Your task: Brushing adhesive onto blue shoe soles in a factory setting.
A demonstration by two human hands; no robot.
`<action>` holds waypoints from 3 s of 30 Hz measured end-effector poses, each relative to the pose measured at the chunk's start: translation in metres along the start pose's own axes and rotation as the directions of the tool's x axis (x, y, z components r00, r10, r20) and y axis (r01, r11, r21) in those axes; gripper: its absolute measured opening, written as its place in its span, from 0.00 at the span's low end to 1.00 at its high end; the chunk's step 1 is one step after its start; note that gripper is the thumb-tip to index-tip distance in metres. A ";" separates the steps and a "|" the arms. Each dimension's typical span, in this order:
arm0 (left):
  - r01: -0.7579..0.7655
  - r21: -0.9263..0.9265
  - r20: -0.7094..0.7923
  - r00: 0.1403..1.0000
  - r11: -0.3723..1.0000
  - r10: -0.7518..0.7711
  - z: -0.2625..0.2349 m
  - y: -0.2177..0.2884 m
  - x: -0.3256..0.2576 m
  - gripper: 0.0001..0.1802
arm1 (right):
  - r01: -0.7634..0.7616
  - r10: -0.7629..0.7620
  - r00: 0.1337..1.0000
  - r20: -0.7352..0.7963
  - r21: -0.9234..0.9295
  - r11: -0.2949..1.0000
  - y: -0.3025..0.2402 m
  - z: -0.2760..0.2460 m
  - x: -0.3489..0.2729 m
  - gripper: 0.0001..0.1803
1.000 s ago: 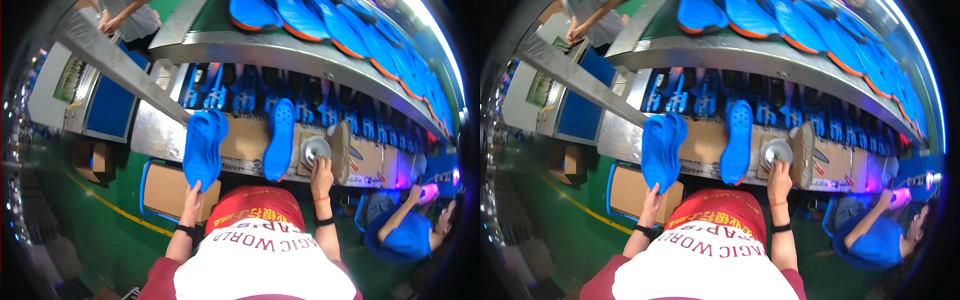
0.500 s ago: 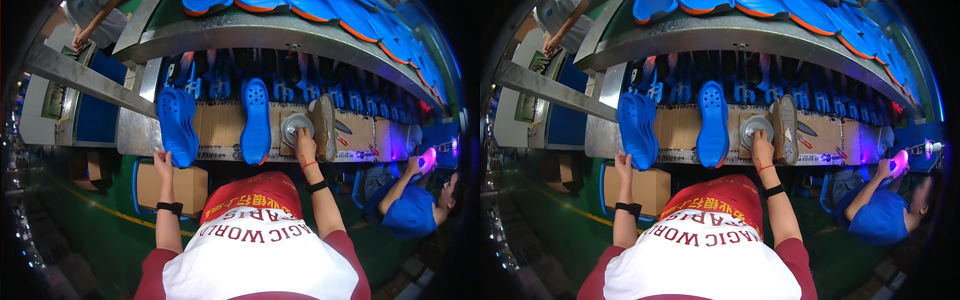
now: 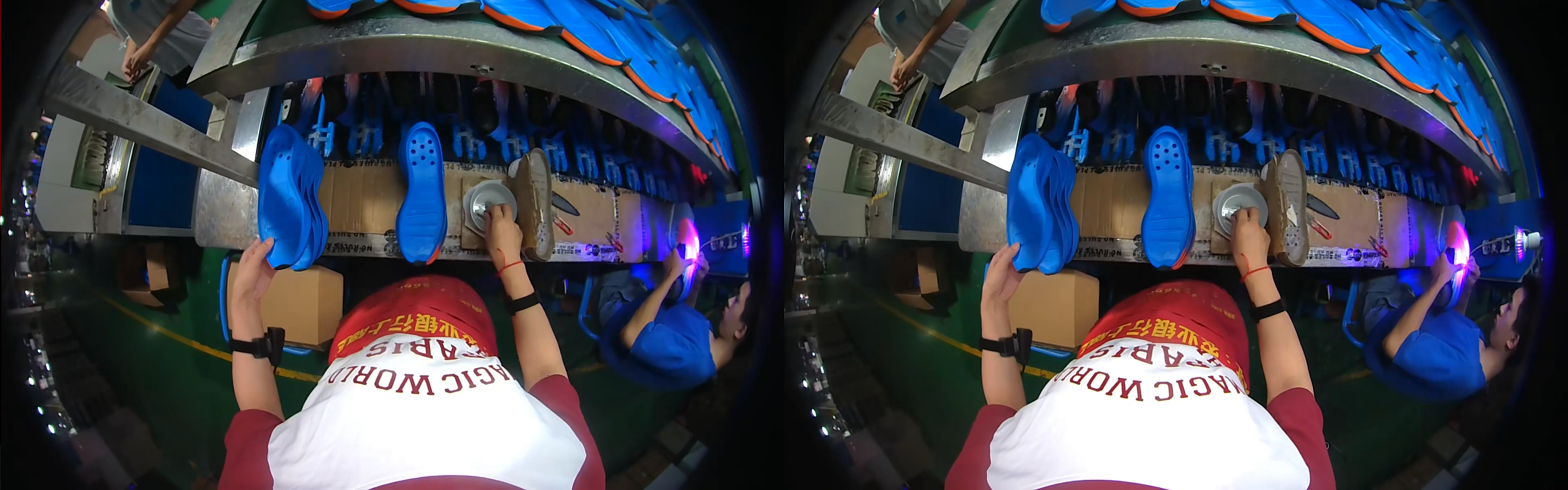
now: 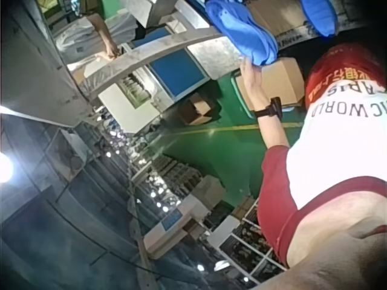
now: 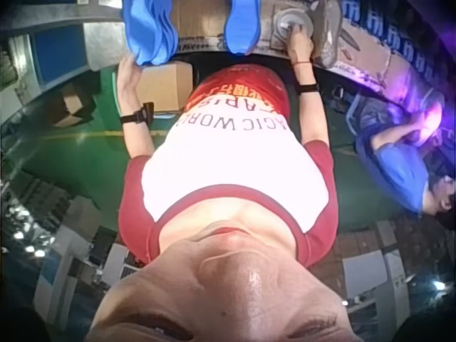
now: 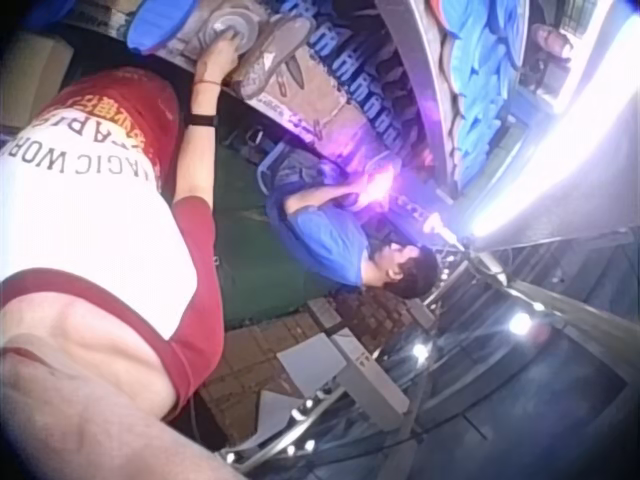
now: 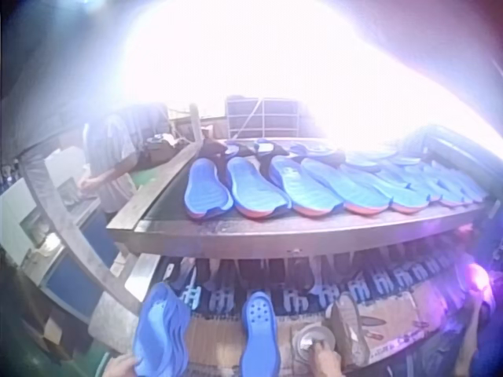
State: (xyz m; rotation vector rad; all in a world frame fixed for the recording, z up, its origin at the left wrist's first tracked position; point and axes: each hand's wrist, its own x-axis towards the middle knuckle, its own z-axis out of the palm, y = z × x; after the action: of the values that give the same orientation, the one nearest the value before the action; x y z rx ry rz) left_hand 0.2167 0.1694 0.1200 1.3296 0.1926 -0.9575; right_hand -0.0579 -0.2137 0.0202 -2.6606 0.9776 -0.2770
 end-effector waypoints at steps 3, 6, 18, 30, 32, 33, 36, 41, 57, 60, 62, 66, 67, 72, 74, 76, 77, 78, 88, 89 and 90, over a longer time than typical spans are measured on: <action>-0.140 -0.119 0.053 0.988 0.983 0.147 0.047 -0.010 -0.020 0.24 | -0.047 0.048 0.998 -0.051 0.027 0.999 -0.002 -0.009 -0.001 0.08; -0.156 0.078 0.148 0.979 0.985 0.143 0.092 -0.021 -0.027 0.28 | -0.115 0.116 0.993 -0.013 0.049 0.992 -0.007 -0.016 -0.006 0.07; -0.670 0.241 0.123 0.739 0.702 0.663 0.216 -0.025 -0.028 0.18 | 0.145 -0.022 0.977 -0.214 0.578 0.803 -0.096 -0.137 -0.018 0.05; -0.699 0.404 0.211 0.699 0.590 0.684 0.220 -0.025 -0.033 0.25 | 0.318 -0.224 0.946 -0.236 0.524 0.790 -0.135 -0.147 -0.010 0.08; -0.710 0.422 0.216 0.683 0.564 0.697 0.220 -0.026 -0.033 0.26 | 0.316 -0.225 0.947 -0.229 0.541 0.779 -0.137 -0.147 -0.010 0.08; -0.712 0.420 0.216 0.680 0.563 0.700 0.220 -0.026 -0.032 0.26 | 0.314 -0.222 0.948 -0.228 0.557 0.769 -0.137 -0.147 -0.009 0.07; -0.722 0.430 0.219 0.665 0.541 0.714 0.219 -0.026 -0.032 0.27 | 0.289 -0.198 0.956 -0.216 0.577 0.764 -0.138 -0.149 -0.009 0.07; -0.721 0.431 0.250 0.673 0.542 0.696 0.218 -0.025 -0.031 0.29 | 0.295 -0.200 0.953 -0.227 0.555 0.777 -0.138 -0.148 -0.007 0.08; -0.693 0.410 0.248 0.711 0.593 0.658 0.224 -0.012 -0.035 0.28 | 0.282 -0.157 0.937 -0.311 0.416 0.865 -0.129 -0.152 -0.010 0.07; -0.685 0.427 0.302 0.724 0.591 0.621 0.226 0.015 -0.026 0.30 | 0.320 -0.145 0.906 -0.398 0.419 0.850 -0.123 -0.158 -0.004 0.06; -0.710 0.081 0.213 0.698 0.699 0.684 0.230 0.038 -0.015 0.29 | 0.189 -0.039 0.954 -0.299 0.492 0.850 -0.119 -0.161 -0.007 0.06; -0.662 0.021 0.265 0.727 0.749 0.634 0.214 0.113 0.015 0.31 | 0.182 -0.036 0.957 -0.287 0.500 0.846 -0.118 -0.157 -0.011 0.06; -0.574 0.094 0.225 0.808 0.814 0.544 0.209 0.136 0.026 0.26 | 0.189 -0.046 0.958 -0.284 0.502 0.844 -0.118 -0.156 -0.012 0.06; -0.486 -0.154 0.192 0.839 0.860 0.508 0.202 0.212 0.078 0.09 | 0.195 -0.052 0.959 -0.280 0.514 0.835 -0.121 -0.152 -0.013 0.05; -0.433 -0.238 0.188 0.857 0.869 0.479 0.195 0.218 0.088 0.14 | 0.190 -0.051 0.961 -0.272 0.513 0.837 -0.120 -0.149 -0.014 0.05; -0.472 -0.299 0.205 0.817 0.829 0.539 0.180 0.200 0.087 0.16 | 0.147 -0.023 0.972 -0.234 0.531 0.835 -0.117 -0.143 -0.017 0.05; -0.492 -0.354 0.175 0.800 0.795 0.573 0.169 0.184 0.085 0.18 | 0.137 -0.016 0.974 -0.226 0.534 0.834 -0.114 -0.138 -0.016 0.05; -0.612 -0.229 0.086 0.762 0.757 0.642 0.157 0.157 0.081 0.18 | 0.167 -0.032 0.963 -0.267 0.499 0.851 -0.111 -0.131 -0.014 0.05; 0.179 0.948 -0.299 0.787 0.264 0.540 -0.036 -0.089 0.077 0.45 | -0.004 0.020 0.985 -0.171 0.096 0.995 -0.045 -0.041 -0.010 0.04; 0.191 0.949 -0.298 0.804 0.250 0.515 -0.050 -0.087 0.080 0.45 | -0.012 0.024 0.983 -0.181 0.067 0.998 -0.038 -0.032 -0.007 0.04; 0.139 0.937 -0.276 0.856 0.319 0.437 -0.059 -0.081 0.085 0.40 | -0.027 0.034 0.980 -0.196 0.040 0.999 -0.031 -0.024 -0.006 0.05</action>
State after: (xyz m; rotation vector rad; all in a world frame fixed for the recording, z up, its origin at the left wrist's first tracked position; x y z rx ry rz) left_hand 0.2375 0.1861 -0.0083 2.6863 -0.1847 -0.4607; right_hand -0.0501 -0.1925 0.0524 -2.6201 1.0590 -0.5553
